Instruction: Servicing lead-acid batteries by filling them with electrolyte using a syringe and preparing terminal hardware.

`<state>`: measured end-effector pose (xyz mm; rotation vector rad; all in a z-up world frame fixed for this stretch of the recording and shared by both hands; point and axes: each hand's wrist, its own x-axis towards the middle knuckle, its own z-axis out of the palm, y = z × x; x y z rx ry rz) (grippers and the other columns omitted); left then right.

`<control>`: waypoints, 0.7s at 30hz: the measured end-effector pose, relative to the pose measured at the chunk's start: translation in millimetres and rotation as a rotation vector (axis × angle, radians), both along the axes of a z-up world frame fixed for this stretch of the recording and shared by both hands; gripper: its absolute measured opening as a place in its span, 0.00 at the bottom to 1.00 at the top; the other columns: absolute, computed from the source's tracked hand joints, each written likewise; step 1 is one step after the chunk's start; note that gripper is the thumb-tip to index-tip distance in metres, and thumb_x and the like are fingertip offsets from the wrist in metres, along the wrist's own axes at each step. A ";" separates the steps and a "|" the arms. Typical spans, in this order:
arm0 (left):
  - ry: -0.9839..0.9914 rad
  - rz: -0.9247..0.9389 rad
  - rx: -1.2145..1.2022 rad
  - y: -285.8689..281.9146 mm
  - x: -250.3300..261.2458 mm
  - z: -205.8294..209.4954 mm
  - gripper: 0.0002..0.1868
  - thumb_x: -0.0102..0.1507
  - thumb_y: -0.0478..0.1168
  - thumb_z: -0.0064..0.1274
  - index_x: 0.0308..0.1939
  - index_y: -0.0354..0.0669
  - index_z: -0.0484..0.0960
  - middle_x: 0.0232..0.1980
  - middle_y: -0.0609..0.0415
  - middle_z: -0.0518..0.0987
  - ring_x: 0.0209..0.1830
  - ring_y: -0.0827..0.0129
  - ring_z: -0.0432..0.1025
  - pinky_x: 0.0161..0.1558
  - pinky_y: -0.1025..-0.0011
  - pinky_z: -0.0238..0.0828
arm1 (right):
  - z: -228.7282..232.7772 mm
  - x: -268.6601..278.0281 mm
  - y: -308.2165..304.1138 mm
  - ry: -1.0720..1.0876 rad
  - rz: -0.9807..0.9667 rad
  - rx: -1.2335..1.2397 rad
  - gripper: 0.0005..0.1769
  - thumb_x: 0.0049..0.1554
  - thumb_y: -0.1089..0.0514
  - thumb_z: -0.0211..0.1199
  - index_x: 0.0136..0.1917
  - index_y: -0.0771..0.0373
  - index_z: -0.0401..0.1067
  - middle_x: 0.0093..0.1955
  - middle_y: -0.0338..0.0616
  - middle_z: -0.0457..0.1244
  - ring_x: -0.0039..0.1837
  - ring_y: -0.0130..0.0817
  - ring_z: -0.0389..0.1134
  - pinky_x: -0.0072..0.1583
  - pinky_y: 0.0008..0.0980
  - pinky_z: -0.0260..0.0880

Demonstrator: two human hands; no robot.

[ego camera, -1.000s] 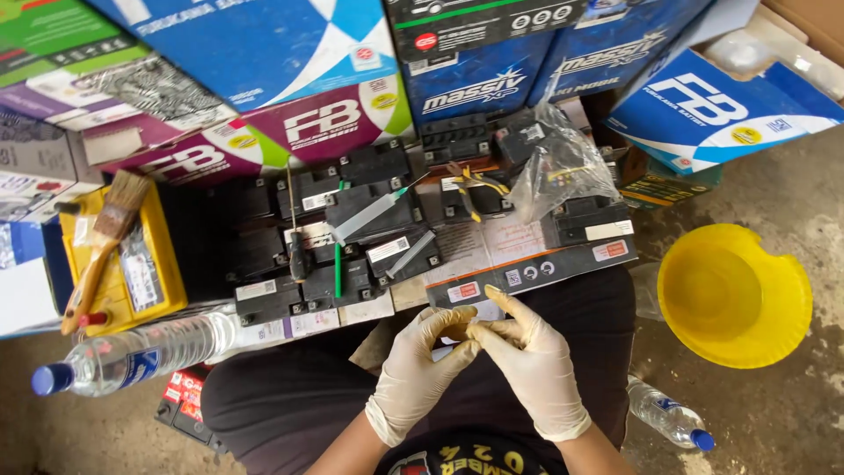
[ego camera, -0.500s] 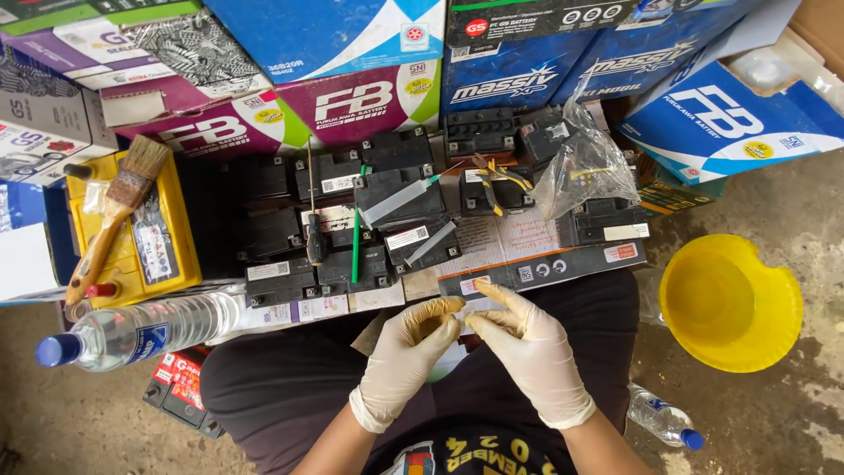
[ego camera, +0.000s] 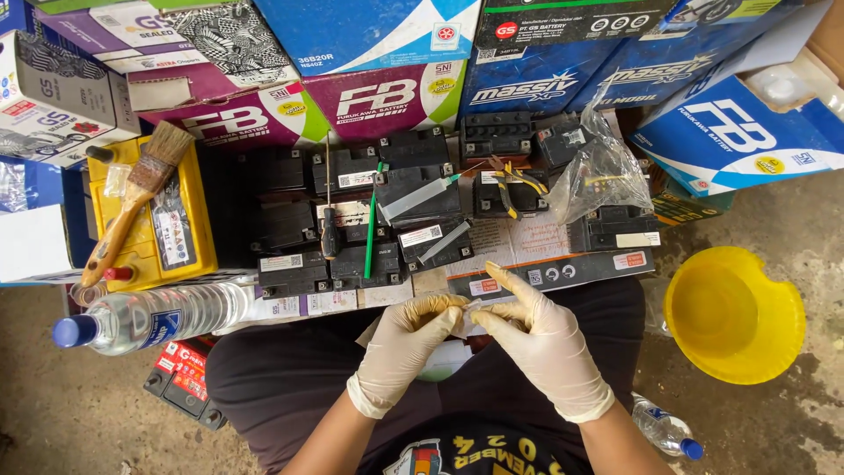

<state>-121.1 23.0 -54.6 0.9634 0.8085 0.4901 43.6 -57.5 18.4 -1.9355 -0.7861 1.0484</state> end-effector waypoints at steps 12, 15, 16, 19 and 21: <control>-0.006 -0.034 -0.013 4.3 -2.7 16.1 0.12 0.65 0.41 0.58 0.45 0.34 0.88 0.37 0.57 0.82 0.39 0.76 0.73 0.46 0.75 0.75 | -7.5 3.8 4.2 -0.209 0.231 0.085 0.38 0.51 0.57 0.70 0.74 0.49 0.66 0.44 0.34 0.78 0.47 0.21 0.79 0.56 0.21 0.73; -0.036 -0.008 -0.024 7.0 -2.7 12.6 0.15 0.66 0.43 0.56 0.46 0.33 0.88 0.35 0.55 0.83 0.36 0.74 0.73 0.46 0.74 0.74 | -6.3 -0.3 7.0 -0.176 0.185 0.110 0.36 0.52 0.58 0.70 0.73 0.49 0.68 0.45 0.33 0.78 0.42 0.21 0.74 0.54 0.20 0.71; -0.037 -0.006 -0.024 6.4 -1.8 9.5 0.15 0.66 0.43 0.56 0.46 0.33 0.88 0.35 0.55 0.83 0.36 0.74 0.73 0.46 0.74 0.74 | -9.7 -2.4 8.6 -0.177 0.186 0.110 0.36 0.52 0.58 0.70 0.73 0.49 0.68 0.45 0.33 0.78 0.42 0.21 0.74 0.54 0.20 0.71; -0.066 0.033 -0.057 6.0 1.0 -1.0 0.13 0.68 0.41 0.54 0.42 0.33 0.87 0.33 0.53 0.83 0.35 0.73 0.75 0.44 0.74 0.75 | -24.3 -6.9 14.8 -0.001 0.090 0.117 0.34 0.52 0.62 0.68 0.72 0.53 0.70 0.48 0.40 0.76 0.49 0.24 0.75 0.61 0.22 0.73; -0.018 0.078 0.017 7.3 3.6 -9.7 0.14 0.68 0.42 0.54 0.46 0.34 0.87 0.39 0.53 0.85 0.37 0.74 0.76 0.46 0.75 0.77 | -40.0 -7.0 20.6 0.142 -0.019 0.131 0.26 0.57 0.63 0.63 0.69 0.58 0.73 0.41 0.39 0.74 0.46 0.23 0.72 0.56 0.24 0.73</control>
